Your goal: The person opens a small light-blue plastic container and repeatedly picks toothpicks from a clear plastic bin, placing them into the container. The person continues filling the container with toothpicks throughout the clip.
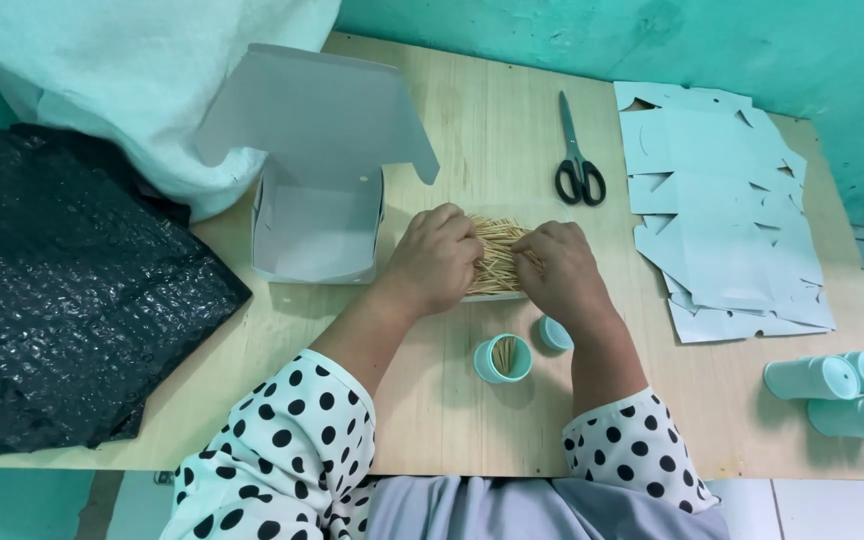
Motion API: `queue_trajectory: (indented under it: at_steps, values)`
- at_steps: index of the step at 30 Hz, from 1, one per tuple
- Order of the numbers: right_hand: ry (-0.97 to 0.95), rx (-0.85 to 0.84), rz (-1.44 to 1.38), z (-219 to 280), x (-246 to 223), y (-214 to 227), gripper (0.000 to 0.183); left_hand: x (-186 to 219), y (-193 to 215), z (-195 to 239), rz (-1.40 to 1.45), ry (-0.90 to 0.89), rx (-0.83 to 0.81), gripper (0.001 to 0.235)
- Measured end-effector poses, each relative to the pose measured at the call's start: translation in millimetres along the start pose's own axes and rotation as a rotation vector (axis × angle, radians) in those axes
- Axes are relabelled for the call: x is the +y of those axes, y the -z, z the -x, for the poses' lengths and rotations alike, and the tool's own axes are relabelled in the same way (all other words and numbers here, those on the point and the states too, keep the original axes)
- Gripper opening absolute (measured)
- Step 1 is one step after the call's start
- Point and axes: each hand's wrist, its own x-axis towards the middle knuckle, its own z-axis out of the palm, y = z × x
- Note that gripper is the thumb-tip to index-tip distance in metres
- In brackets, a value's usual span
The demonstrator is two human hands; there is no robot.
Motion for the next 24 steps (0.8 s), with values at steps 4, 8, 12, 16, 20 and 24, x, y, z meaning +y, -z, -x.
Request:
queue_trajectory:
  at_steps: [4, 8, 12, 16, 20, 24]
  values:
    - [-0.007, -0.021, 0.000, -3, 2, 0, 0.014, -5, -6, -3, 0.010, -0.015, -0.038, 0.033]
    - [-0.041, -0.102, 0.032, -4, 3, -2, 0.019, -4, -3, -2, 0.035, -0.015, -0.029, 0.031]
    - [-0.046, -0.137, 0.044, -4, 4, -2, 0.019, -4, -9, 1, 0.032, -0.020, 0.019, 0.029]
    - [-0.080, -0.164, 0.070, -2, 13, -12, 0.019, -2, -8, 3, 0.022, -0.022, 0.038, 0.029]
    - [-0.060, -0.121, 0.052, -1, 14, -15, 0.016, -1, 0, 2, 0.027, 0.007, 0.049, 0.031]
    - [-0.074, -0.140, 0.057, -1, 11, -11, 0.017, 0, 2, 2, 0.026, 0.017, 0.041, 0.033]
